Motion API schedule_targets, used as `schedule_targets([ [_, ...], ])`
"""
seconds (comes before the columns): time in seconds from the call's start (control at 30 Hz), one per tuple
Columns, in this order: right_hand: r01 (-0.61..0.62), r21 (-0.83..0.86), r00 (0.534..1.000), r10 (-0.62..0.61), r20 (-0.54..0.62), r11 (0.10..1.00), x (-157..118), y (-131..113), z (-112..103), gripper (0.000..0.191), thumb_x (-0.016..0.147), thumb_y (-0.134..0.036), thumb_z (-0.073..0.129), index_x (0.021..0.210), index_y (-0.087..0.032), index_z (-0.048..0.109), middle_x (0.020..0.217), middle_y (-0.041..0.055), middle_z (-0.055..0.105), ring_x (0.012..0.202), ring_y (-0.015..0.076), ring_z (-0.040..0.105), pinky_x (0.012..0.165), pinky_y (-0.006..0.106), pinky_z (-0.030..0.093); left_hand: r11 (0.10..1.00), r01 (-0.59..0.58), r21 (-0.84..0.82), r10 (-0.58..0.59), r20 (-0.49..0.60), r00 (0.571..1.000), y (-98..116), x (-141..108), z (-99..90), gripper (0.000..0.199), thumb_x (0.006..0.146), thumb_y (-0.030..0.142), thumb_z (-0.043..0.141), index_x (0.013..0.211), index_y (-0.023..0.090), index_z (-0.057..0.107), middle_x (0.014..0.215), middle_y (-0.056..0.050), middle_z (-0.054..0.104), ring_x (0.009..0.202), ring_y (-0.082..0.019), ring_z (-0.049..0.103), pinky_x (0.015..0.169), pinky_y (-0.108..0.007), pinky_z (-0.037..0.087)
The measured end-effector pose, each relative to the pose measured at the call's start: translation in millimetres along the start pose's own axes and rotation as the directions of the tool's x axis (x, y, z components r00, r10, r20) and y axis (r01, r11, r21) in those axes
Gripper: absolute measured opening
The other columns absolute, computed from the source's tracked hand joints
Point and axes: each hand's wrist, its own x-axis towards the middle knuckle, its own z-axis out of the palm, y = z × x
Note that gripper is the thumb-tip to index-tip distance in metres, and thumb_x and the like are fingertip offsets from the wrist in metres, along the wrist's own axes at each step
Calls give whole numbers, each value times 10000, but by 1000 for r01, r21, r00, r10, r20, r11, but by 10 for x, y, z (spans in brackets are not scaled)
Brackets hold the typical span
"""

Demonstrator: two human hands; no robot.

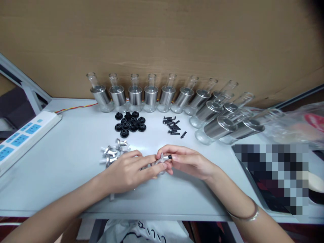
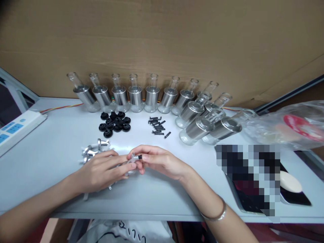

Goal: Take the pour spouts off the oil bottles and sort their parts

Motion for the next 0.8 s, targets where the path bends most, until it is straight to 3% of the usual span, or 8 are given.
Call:
schedule_targets([
  [0.8, 15, -2, 998, -15, -63, 1000, 11, 19, 43, 283, 811, -309, 663, 998, -99, 636, 716, -2, 502, 675, 92, 447, 653, 242, 368, 1000, -11, 11, 11, -6, 1000, -5, 22, -7, 204, 961, 168, 445, 1148, 133, 518, 982, -70, 706, 806, -111, 631, 638, -242, 482],
])
